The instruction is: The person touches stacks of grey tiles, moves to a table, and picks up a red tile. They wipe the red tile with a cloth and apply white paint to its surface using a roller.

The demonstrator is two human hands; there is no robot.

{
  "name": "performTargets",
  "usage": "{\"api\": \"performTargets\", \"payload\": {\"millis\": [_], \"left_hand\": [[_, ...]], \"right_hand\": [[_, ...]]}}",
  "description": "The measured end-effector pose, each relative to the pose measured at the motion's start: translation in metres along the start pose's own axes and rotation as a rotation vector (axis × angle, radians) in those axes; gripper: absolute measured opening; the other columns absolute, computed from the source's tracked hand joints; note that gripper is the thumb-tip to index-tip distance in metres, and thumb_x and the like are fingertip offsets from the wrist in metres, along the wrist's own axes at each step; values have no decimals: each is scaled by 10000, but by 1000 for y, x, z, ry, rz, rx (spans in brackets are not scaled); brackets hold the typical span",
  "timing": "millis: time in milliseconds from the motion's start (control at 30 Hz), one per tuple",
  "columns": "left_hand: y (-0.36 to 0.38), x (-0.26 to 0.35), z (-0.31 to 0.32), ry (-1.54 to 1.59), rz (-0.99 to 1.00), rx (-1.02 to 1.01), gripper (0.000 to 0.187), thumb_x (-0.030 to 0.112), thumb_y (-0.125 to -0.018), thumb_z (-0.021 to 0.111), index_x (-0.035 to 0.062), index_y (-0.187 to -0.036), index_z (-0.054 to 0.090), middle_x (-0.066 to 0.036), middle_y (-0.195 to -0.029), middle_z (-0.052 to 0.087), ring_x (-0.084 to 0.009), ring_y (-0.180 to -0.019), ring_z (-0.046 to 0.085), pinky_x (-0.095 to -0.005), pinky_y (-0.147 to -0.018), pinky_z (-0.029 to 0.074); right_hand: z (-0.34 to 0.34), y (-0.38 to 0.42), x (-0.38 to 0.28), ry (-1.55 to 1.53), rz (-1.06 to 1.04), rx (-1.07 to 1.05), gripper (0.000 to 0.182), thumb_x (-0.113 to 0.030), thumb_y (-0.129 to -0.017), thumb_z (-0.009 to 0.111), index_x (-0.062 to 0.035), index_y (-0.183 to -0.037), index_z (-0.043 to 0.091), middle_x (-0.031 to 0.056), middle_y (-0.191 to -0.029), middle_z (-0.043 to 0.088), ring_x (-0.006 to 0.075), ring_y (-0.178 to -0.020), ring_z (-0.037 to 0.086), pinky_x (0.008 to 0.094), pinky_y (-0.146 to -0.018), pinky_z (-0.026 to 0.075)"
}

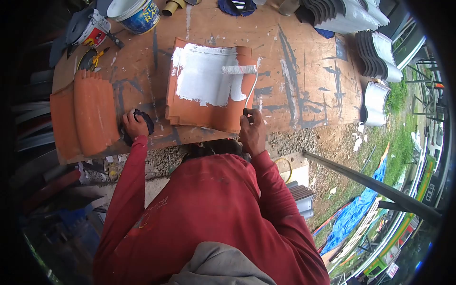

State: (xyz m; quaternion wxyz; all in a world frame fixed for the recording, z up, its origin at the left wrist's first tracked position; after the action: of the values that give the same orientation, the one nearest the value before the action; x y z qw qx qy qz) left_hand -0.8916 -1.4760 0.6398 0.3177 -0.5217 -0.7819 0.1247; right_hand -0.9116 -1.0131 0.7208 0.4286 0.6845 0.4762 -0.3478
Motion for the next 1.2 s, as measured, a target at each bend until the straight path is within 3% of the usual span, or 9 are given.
{"api": "performTargets", "payload": {"millis": [67, 167, 300, 367, 567, 700, 867, 1033, 1200], "left_hand": [[0, 0, 1, -13, -8, -4, 287, 75, -870, 590, 43, -1147, 658, -200, -1081, 584, -435, -1038, 586, -530, -920, 477], [2, -2, 4, -28, -23, -20, 278, 78, -872, 590, 45, -1140, 658, -198, -1085, 585, -434, -1045, 586, -530, -920, 479], [3, -11, 11, -15, -20, -3, 291, 113, -869, 592, 63, -1146, 667, -192, -1095, 598, -431, -1057, 589, -530, -924, 479], [4, -12, 11, -7, -7, 20, 285, 111, -875, 593, 73, -1147, 668, -184, -1098, 602, -423, -1048, 597, -526, -910, 488], [3, -10, 9, -34, 3, 12, 278, 103, -868, 606, 60, -1136, 668, -180, -1091, 604, -422, -1033, 601, -519, -905, 491], [1, -9, 9, -23, -1, 5, 266, 102, -865, 603, 46, -1117, 664, -186, -1079, 601, -425, -1030, 593, -519, -911, 485], [0, -5, 7, -38, -6, 2, 261, 96, -858, 603, 41, -1107, 658, -190, -1070, 594, -428, -1035, 587, -522, -918, 480], [-1, -6, 5, -20, -24, -7, 256, 97, -858, 601, 42, -1102, 655, -193, -1070, 588, -430, -1039, 578, -524, -922, 476], [0, -8, 4, 22, -38, 6, 269, 101, -862, 598, 39, -1116, 664, -196, -1071, 587, -432, -1044, 577, -525, -927, 476]], "right_hand": [[6, -33, -27, -48, 1, 35, 305, -185, -953, 618, 35, -1165, 617, 185, -778, 660, 255, -559, 657, 393, -495, 529], [10, -68, -44, -7, -80, 83, 304, -181, -953, 619, 30, -1171, 615, 174, -765, 659, 243, -521, 645, 395, -434, 516], [0, -62, -18, -62, -22, 23, 315, -181, -954, 624, 25, -1192, 604, 164, -794, 669, 231, -539, 645, 372, -447, 510], [-9, -35, 17, -11, -102, -62, 257, -155, -1008, 610, 22, -1187, 558, 43, -732, 559, 90, -479, 516, 276, -420, 456], [-57, 92, 55, -101, 231, -195, 283, -117, -995, 612, 19, -1242, 589, 60, -837, 623, 93, -548, 546, 278, -466, 461], [-110, 114, 46, 118, 172, -296, 245, -101, -1000, 623, 20, -1211, 655, 32, -803, 613, 74, -647, 524, 293, -561, 441], [-121, 57, -17, 568, -191, -464, 176, -101, -980, 653, -3, -1116, 706, 193, -860, 729, 313, -710, 706, 399, -648, 520], [-44, -3, -57, 619, -412, -606, 129, -125, -971, 634, -11, -998, 686, 214, -802, 694, 420, -747, 693, 474, -665, 524], [51, -31, -66, 549, -542, -713, 156, -115, -988, 633, 16, -1025, 707, 226, -886, 728, 399, -793, 714, 433, -714, 546]]}}
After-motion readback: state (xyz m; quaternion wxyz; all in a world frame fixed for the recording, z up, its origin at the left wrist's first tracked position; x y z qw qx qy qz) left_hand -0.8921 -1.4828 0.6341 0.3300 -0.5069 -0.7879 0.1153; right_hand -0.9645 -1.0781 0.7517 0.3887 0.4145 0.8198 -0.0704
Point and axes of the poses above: each hand's wrist, its own y-axis away from the middle knuckle, its own z-axis out of the palm, x = y × z, the point moved 6 cm from there along -y, towards the middle knuckle
